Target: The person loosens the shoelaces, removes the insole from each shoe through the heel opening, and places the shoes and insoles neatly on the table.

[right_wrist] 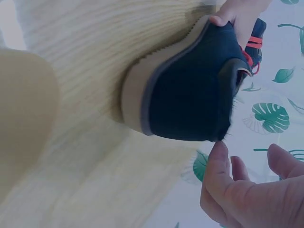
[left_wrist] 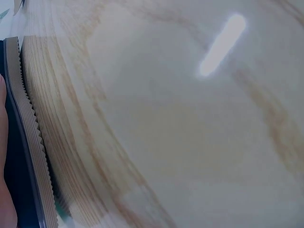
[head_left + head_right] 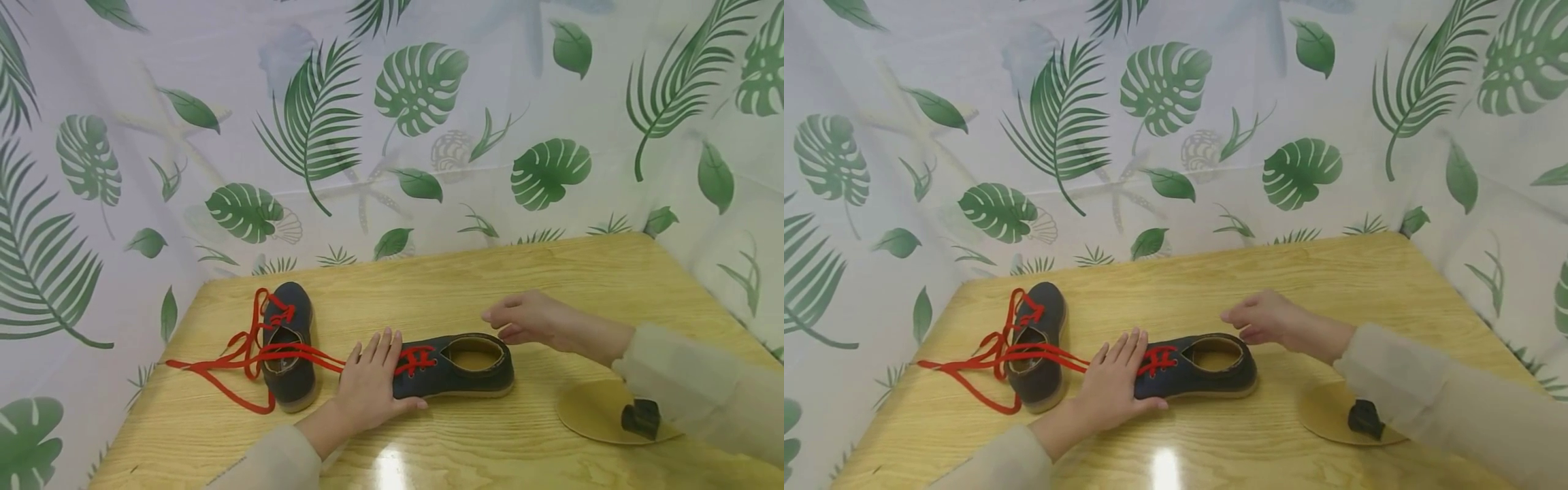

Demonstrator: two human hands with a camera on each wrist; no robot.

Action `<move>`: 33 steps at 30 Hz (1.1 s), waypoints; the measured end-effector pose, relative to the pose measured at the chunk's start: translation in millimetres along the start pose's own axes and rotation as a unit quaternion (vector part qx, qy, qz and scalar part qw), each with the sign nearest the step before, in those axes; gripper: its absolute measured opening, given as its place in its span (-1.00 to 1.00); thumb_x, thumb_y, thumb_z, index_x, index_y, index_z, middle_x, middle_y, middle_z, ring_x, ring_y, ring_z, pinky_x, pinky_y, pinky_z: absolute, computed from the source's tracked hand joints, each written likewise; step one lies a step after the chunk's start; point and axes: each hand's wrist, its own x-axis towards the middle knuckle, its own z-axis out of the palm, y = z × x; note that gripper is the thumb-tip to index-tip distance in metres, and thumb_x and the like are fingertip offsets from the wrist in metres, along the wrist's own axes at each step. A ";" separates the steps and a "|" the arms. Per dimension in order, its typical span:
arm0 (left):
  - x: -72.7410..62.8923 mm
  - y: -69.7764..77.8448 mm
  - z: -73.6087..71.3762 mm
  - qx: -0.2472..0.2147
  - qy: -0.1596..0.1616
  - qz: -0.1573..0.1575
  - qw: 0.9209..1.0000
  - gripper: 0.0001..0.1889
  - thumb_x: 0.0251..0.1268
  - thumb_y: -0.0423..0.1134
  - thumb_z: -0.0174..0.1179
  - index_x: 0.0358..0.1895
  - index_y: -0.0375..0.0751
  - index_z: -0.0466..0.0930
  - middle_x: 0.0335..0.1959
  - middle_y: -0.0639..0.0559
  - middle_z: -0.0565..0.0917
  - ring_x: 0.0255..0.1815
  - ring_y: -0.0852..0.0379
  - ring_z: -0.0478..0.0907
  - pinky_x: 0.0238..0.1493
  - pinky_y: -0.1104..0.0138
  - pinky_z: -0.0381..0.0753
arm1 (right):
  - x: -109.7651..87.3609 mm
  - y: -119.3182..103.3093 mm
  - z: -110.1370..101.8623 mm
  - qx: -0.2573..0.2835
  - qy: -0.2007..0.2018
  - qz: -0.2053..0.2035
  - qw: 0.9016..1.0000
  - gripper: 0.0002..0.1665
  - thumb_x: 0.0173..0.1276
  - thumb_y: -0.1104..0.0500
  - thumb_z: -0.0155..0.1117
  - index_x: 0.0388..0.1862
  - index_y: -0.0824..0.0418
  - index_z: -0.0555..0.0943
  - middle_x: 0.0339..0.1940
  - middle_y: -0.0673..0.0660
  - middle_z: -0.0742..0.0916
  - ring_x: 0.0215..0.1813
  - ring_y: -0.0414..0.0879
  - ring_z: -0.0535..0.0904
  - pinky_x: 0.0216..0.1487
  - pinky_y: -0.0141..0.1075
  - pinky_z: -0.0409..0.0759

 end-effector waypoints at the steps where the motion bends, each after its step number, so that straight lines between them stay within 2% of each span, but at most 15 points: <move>1: 0.1 -0.2 0.1 0.000 -0.001 0.000 1.000 0.16 -0.01 0.62 -0.18 0.52 -0.15 -0.14 0.51 -0.12 0.04 0.50 -0.08 0.03 0.40 -0.03 0.15 | 0.3 -1.7 -0.4 -0.002 -0.002 -0.004 1.000 -0.41 0.38 0.09 0.15 0.16 0.55 0.39 0.06 0.33 0.52 -0.18 -0.16 0.58 0.00 -0.23 0.62; 5: -0.1 -0.3 -0.8 -0.002 -0.003 0.000 1.000 0.16 -0.01 0.63 -0.18 0.52 -0.15 -0.15 0.51 -0.12 0.04 0.50 -0.08 0.02 0.40 -0.04 0.14 | 1.7 -8.0 0.6 -0.007 -0.015 -0.015 1.000 -0.45 0.37 0.13 0.16 0.15 0.54 0.41 0.02 0.24 0.58 -0.20 -0.14 0.59 -0.03 -0.23 0.62; 9: 0.2 -0.2 -1.4 -0.003 -0.009 -0.002 1.000 0.16 -0.01 0.63 -0.18 0.52 -0.14 -0.16 0.52 -0.13 0.03 0.50 -0.08 0.01 0.40 -0.04 0.13 | 4.2 -12.2 6.1 -0.016 -0.032 -0.014 0.999 -0.48 0.33 0.14 0.20 0.11 0.52 0.46 -0.11 0.17 0.63 -0.22 -0.12 0.61 -0.06 -0.24 0.63; 15: 1.0 -0.1 -2.0 -0.008 -0.018 0.000 1.000 0.17 -0.02 0.63 -0.19 0.53 -0.12 -0.18 0.52 -0.12 0.00 0.51 -0.07 0.00 0.41 -0.02 0.13 | 8.3 -11.6 16.2 -0.024 -0.059 -0.013 0.998 -0.63 0.30 0.22 0.20 -0.03 0.50 0.54 -0.18 0.19 0.68 -0.21 -0.11 0.62 -0.06 -0.23 0.64; 18: 0.7 -0.3 -2.2 -0.006 -0.018 0.000 1.000 0.17 -0.03 0.63 -0.17 0.53 -0.12 -0.18 0.52 -0.12 0.01 0.51 -0.07 0.00 0.41 -0.02 0.13 | 11.7 -9.6 21.7 -0.051 -0.069 -0.019 0.996 -0.69 0.29 0.24 0.21 -0.10 0.47 0.59 -0.18 0.20 0.69 -0.19 -0.10 0.64 -0.05 -0.20 0.64; 22: 1.6 -1.3 -2.1 -0.009 -0.022 0.001 1.000 0.17 -0.02 0.62 -0.16 0.53 -0.13 -0.19 0.52 -0.12 0.00 0.51 -0.08 -0.01 0.41 -0.03 0.12 | 16.1 -8.9 26.8 -0.110 -0.055 -0.029 0.992 -0.77 0.26 0.23 0.27 -0.20 0.40 0.64 -0.24 0.17 0.71 -0.21 -0.09 0.65 -0.09 -0.19 0.66; 27: 1.1 -0.7 -4.1 -0.012 -0.028 0.000 1.000 0.17 -0.01 0.61 -0.14 0.53 -0.13 -0.18 0.53 -0.12 -0.01 0.51 -0.08 0.00 0.41 -0.03 0.11 | 18.8 -11.1 33.5 -0.193 -0.038 -0.037 0.980 -0.81 0.26 0.21 0.30 -0.26 0.35 0.68 -0.35 0.16 0.71 -0.29 -0.10 0.66 -0.21 -0.24 0.67; 33: 0.9 -1.0 -5.4 -0.015 -0.032 0.003 0.999 0.16 0.00 0.61 -0.15 0.53 -0.13 -0.19 0.53 -0.11 -0.01 0.51 -0.08 0.00 0.41 -0.03 0.11 | 20.8 -17.9 40.0 -0.297 -0.028 -0.052 0.953 -0.79 0.28 0.17 0.27 -0.38 0.32 0.70 -0.51 0.12 0.71 -0.45 -0.16 0.60 -0.40 -0.35 0.60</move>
